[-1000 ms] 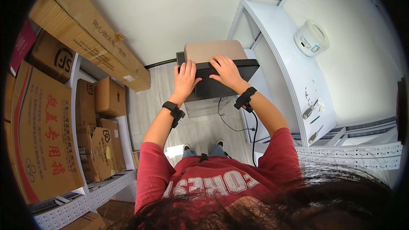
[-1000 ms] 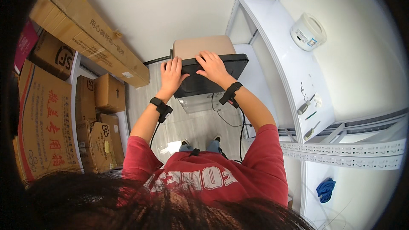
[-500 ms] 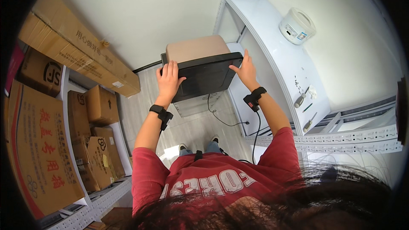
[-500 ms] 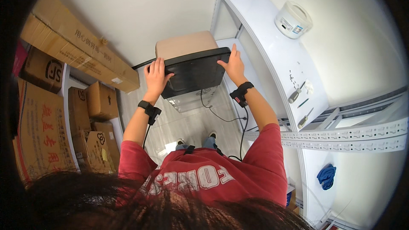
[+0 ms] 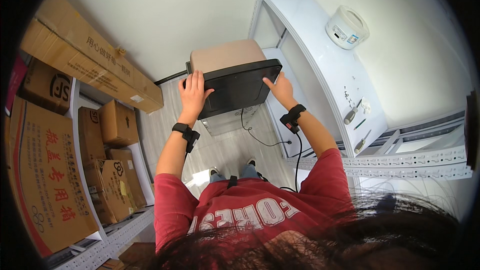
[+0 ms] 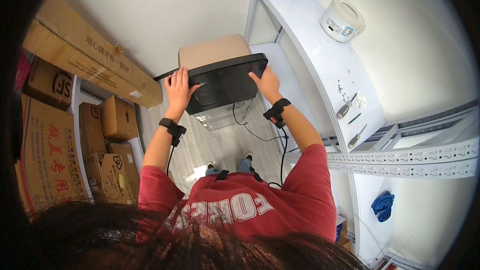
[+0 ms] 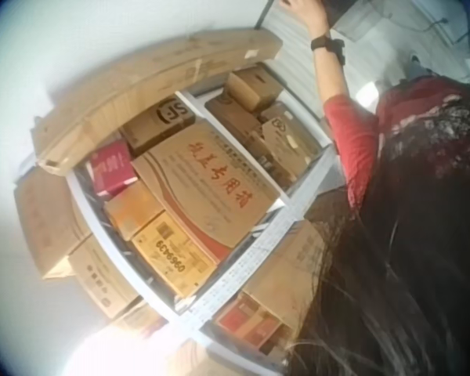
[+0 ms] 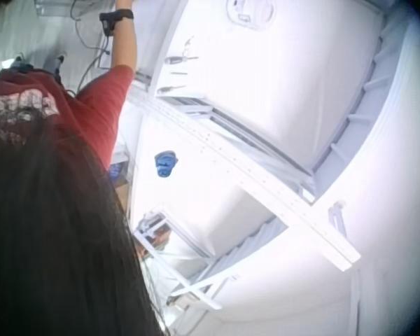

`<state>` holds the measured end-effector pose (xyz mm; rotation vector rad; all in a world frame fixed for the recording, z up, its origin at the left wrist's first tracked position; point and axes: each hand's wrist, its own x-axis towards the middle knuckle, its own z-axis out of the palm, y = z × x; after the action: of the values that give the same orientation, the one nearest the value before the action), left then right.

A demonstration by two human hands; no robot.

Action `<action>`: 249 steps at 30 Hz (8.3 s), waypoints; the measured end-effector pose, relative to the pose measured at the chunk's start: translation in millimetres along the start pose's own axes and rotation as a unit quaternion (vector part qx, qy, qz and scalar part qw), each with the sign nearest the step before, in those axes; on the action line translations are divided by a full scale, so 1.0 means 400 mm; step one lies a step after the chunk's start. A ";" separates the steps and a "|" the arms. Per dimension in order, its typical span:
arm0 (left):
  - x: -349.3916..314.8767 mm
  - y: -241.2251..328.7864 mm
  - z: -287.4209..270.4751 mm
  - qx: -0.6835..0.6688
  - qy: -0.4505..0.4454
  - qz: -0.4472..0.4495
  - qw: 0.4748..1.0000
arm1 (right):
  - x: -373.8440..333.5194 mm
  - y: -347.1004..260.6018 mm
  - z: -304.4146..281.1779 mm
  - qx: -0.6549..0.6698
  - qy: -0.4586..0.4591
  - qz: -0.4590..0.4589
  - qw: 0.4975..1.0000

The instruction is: The person sits on the floor and uses a screwdriver to fasten screws into the back of a black electronic device. They then wipe the device with a blue cloth and place it on a shelf.

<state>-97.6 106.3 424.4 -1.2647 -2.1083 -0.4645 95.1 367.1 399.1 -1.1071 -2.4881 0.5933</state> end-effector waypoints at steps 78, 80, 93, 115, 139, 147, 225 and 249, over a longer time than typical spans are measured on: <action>-0.524 -0.053 0.376 -0.141 -0.182 -0.269 0.935 | -0.126 0.024 0.634 0.486 -0.177 0.413 0.750; -0.529 -0.056 0.383 -0.133 -0.191 -0.268 0.935 | -0.131 0.029 0.639 0.485 -0.177 0.415 0.749; -0.484 -0.074 0.353 -0.102 -0.233 -0.209 0.944 | -0.128 0.057 0.649 0.541 -0.174 0.410 0.714; -0.522 -0.057 0.380 -0.088 -0.160 -0.234 0.955 | -0.023 -0.458 0.113 0.008 0.062 -0.487 0.871; -0.535 -0.056 0.387 -0.098 -0.144 -0.247 0.953 | -0.032 -0.459 0.148 0.016 0.066 -0.514 0.855; -0.541 -0.043 0.390 -0.090 -0.135 -0.244 0.956 | -0.057 -0.449 0.131 0.032 0.023 -0.544 0.838; 0.105 0.313 0.134 0.013 0.004 -0.011 1.000 | -0.040 0.326 0.310 0.189 -0.006 -0.115 0.975; 0.106 0.302 0.133 0.017 -0.010 0.011 1.000 | -0.007 0.391 0.383 0.150 -0.116 -0.166 0.968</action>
<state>-23.6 222.8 411.4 -1.2767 -2.1088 -0.4052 120.3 424.4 189.5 -0.5185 -2.5810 1.0020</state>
